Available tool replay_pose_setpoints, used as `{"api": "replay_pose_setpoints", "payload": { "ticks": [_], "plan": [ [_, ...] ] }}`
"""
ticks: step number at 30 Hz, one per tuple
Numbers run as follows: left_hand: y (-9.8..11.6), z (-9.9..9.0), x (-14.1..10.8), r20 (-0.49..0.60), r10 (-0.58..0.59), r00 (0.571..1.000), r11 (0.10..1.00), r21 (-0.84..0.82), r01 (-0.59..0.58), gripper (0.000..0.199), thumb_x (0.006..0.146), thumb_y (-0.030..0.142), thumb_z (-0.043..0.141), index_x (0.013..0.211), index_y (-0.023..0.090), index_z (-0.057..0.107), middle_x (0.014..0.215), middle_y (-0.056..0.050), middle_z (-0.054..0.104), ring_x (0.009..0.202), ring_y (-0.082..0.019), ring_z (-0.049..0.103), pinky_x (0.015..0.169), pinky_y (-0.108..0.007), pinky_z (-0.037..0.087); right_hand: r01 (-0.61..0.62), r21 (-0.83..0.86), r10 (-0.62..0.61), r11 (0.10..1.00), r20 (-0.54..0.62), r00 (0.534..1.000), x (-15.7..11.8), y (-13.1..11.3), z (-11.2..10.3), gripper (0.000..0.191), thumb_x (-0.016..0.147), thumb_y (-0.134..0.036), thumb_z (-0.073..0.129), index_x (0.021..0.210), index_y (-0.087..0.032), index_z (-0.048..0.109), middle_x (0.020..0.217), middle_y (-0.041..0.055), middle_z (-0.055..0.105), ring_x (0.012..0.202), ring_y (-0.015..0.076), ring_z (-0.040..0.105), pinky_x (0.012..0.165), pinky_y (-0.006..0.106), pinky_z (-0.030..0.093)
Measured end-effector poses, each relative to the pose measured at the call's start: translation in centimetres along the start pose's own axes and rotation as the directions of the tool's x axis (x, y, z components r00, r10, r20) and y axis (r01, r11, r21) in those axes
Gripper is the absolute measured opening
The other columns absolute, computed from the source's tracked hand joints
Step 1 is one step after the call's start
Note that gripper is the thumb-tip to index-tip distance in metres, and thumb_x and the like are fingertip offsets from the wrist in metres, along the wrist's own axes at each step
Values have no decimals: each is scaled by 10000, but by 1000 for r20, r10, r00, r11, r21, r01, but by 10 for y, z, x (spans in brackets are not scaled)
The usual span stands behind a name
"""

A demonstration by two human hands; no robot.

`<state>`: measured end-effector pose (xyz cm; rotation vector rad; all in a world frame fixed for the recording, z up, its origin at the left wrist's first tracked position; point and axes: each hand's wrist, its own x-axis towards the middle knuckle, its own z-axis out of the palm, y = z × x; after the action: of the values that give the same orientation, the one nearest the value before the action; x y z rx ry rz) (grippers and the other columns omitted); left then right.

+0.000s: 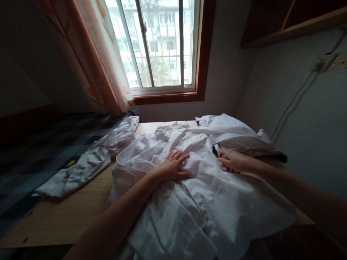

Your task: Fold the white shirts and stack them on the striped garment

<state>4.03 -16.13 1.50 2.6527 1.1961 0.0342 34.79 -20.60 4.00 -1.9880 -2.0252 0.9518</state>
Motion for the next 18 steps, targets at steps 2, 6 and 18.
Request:
{"api": "replay_pose_setpoints", "payload": {
  "ticks": [2, 6, 18],
  "plan": [
    [0, -4, -1, 46, 1, 999, 1000, 2, -1, 996, 772, 744, 637, 1572, 266, 285, 1660, -146, 198, 1536, -339, 136, 1234, -508, 146, -5, -107, 2, 994, -32, 999, 7, -7, 4, 265, 988, -376, 412, 994, -183, 592, 704, 61, 677, 528, 164, 590, 491, 258, 382],
    [0, -13, -6, 112, 12, 994, 1000, -7, -11, 1045, 748, 728, 677, 1577, 234, 277, 1662, -171, 168, 1537, -352, 117, 1236, -504, 129, 19, -377, -70, 926, -122, 990, 12, -26, 5, 312, 944, -450, 522, 819, -187, 632, 886, 109, 716, 750, 221, 648, 599, 276, 377],
    [-2, -13, -13, 102, 39, 994, 999, -41, -35, 1091, 716, 665, 744, 1586, 228, 251, 1662, -175, 158, 1532, -368, 131, 1228, -532, 137, 292, 533, -170, 794, -266, 949, 28, -29, -6, 310, 880, -500, 504, 942, -210, 596, 873, 38, 663, 742, 179, 576, 637, 269, 484]
  ]
}}
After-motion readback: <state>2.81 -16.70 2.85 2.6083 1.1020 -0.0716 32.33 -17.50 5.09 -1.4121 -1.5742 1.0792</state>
